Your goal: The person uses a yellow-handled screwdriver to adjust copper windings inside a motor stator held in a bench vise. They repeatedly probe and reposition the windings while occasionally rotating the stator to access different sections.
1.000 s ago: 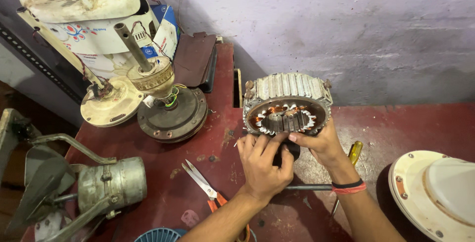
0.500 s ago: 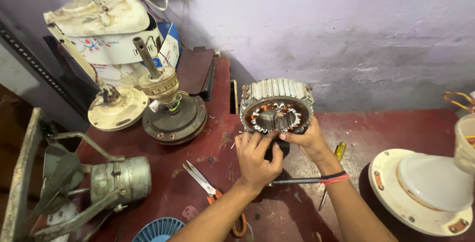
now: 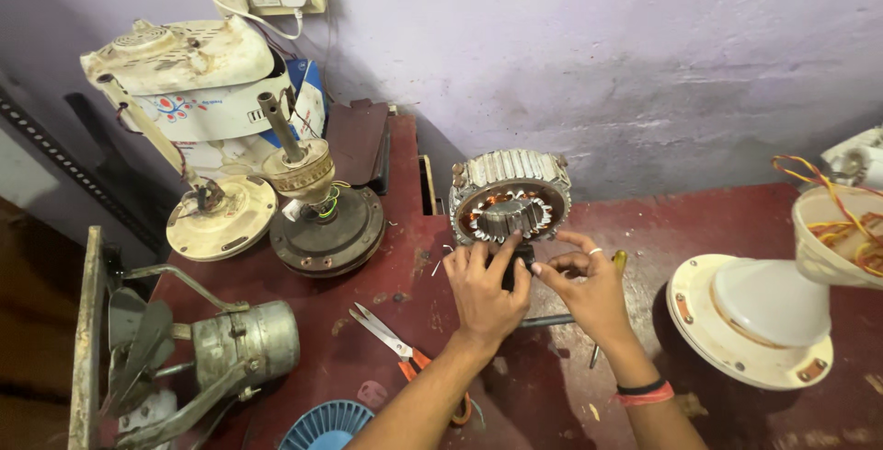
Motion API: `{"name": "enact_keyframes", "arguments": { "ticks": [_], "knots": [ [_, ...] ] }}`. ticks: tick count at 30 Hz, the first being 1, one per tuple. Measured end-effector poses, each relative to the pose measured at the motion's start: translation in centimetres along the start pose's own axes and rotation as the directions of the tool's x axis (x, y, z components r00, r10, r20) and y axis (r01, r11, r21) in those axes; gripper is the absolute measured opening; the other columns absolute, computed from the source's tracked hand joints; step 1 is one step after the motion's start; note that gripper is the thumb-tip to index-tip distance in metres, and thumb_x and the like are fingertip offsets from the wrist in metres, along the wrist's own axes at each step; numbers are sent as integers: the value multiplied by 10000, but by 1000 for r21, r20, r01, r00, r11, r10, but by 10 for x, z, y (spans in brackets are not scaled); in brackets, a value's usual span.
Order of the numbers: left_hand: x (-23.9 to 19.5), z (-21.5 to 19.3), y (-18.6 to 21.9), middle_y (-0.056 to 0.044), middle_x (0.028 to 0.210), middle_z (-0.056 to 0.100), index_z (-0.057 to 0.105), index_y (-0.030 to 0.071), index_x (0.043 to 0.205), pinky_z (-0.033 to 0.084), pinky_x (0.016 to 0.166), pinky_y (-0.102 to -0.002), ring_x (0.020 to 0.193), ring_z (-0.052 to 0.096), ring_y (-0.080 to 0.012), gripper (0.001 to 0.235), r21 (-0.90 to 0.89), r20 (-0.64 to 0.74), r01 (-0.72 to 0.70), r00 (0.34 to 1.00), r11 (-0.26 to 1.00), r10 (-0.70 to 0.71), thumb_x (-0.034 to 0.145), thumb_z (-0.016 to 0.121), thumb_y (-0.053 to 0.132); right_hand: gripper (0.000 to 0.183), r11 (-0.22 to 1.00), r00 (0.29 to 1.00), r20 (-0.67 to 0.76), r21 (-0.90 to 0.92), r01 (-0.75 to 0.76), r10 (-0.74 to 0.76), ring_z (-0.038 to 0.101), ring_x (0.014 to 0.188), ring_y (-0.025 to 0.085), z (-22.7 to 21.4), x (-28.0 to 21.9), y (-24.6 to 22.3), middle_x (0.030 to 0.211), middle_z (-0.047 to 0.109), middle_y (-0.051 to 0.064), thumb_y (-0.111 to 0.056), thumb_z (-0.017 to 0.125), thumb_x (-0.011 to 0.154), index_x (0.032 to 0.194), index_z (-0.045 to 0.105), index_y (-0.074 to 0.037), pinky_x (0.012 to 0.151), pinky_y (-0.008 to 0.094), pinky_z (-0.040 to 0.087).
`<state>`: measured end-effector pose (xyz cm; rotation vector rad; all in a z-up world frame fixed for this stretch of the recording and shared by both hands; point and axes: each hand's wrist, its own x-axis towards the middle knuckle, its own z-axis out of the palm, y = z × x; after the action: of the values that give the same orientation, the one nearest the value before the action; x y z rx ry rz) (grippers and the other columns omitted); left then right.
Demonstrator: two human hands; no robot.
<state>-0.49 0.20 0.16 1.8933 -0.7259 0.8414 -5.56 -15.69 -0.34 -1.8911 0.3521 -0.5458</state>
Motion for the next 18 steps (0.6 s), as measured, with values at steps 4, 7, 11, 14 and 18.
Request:
{"name": "enact_keyframes", "arguments": {
  "ticks": [4, 7, 11, 14, 18],
  "knots": [
    [1, -4, -1, -75, 930, 585, 744, 135, 1259, 369, 902, -465, 932, 530, -263, 398, 18, 71, -10, 997, 1000, 9, 872, 691, 211, 250, 999, 998, -69, 53, -8, 12, 726, 795, 122, 1, -5, 0, 877, 790, 93, -138, 766, 884, 1061, 745, 37, 693, 236, 543],
    [2, -6, -2, -72, 937, 593, 739, 160, 1279, 366, 922, -469, 942, 533, -266, 408, 19, 98, -19, 995, 1000, 17, 877, 687, 207, 213, 998, 992, -112, -7, -55, 54, 742, 796, 129, -2, -14, 2, 850, 790, 112, -159, 738, 905, 1015, 757, 22, 722, 237, 563],
    [2, -9, -3, -79, 947, 601, 738, 171, 1270, 368, 922, -469, 959, 540, -272, 401, 19, 118, -10, 993, 1000, 7, 874, 683, 208, 251, 998, 991, -122, -28, -61, 57, 749, 793, 147, -6, -34, 3, 843, 793, 126, -183, 735, 911, 1022, 755, 40, 721, 258, 556],
    [3, -10, -3, -87, 950, 603, 742, 163, 1274, 368, 928, -476, 963, 541, -277, 414, 10, 125, -9, 992, 1000, 8, 867, 673, 192, 259, 991, 989, -136, -113, -67, 51, 745, 788, 151, -10, -48, 0, 838, 801, 128, -191, 735, 911, 1024, 770, 39, 733, 261, 550],
    [0, -9, -3, -97, 952, 601, 738, 120, 1257, 369, 933, -478, 968, 544, -278, 399, 3, 102, -3, 995, 1000, 3, 871, 668, 196, 263, 993, 990, -131, -97, -66, 53, 757, 782, 133, -12, -56, -5, 844, 803, 116, -197, 734, 906, 1032, 766, 32, 726, 257, 559]
  ]
}}
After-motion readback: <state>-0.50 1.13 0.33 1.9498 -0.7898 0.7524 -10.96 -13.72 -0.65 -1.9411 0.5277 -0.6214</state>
